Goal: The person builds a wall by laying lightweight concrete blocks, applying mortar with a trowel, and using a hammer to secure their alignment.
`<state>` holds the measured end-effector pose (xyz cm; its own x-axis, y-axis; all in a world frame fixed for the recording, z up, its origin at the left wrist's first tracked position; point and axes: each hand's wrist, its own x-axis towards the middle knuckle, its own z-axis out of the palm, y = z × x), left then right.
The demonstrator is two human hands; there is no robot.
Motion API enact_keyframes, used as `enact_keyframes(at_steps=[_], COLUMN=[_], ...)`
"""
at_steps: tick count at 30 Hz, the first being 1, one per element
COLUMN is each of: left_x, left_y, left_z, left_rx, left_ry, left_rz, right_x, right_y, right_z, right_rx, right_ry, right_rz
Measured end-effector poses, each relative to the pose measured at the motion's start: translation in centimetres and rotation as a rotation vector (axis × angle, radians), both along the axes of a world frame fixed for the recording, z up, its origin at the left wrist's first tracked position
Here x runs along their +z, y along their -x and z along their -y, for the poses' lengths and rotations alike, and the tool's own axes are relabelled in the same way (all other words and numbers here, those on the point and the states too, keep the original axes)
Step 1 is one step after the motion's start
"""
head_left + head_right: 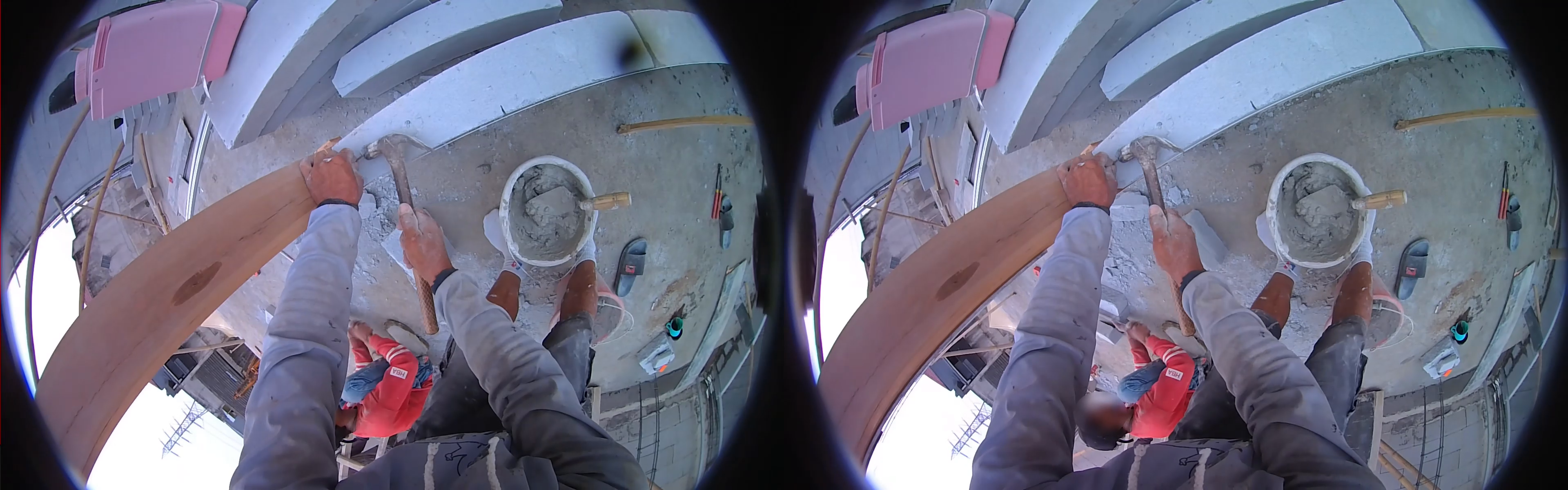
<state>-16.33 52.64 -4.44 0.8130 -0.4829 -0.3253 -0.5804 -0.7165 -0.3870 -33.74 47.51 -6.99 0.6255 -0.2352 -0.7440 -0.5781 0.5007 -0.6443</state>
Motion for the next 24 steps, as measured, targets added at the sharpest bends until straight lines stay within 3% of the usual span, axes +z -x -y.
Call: enact_keyframes(at_steps=[4,10,12,13,16,19,21,24], left_x=[-0.4,-0.7,-0.7,-0.5,0.0,-0.1,-0.3,-0.7], left_y=[-0.4,-0.5,-0.4,-0.4,-0.5,-0.3,-0.5,-0.4], left_z=[-0.4,-0.3,-0.3,-0.2,0.2,-0.1,-0.4,-1.1], left_rx=[0.008,-0.005,-0.015,-0.013,0.003,0.023,0.033,-0.029], left_ry=[-0.030,-0.043,-0.032,-0.046,-0.044,-0.028,-0.021,0.042], left_rz=[0.006,0.028,0.049,0.030,-0.005,-0.063,-0.082,-0.072], right_x=[0.5,1.4,-1.0,-0.7,-0.2,0.2,2.5,-0.5], right_y=[0.0,-0.3,-0.3,-0.4,-0.9,-0.6,-1.2,-0.7], right_z=[1.0,0.7,-1.0,-0.6,0.6,0.9,2.2,0.2], right_rx=[0.011,-0.264,-0.040,-0.040,-0.010,-0.193,-0.431,-0.273], right_ry=[-0.046,-0.167,0.354,0.355,0.074,-0.011,-0.235,-0.077], right_rz=[0.023,-0.049,0.157,0.157,0.094,0.107,0.109,0.071])
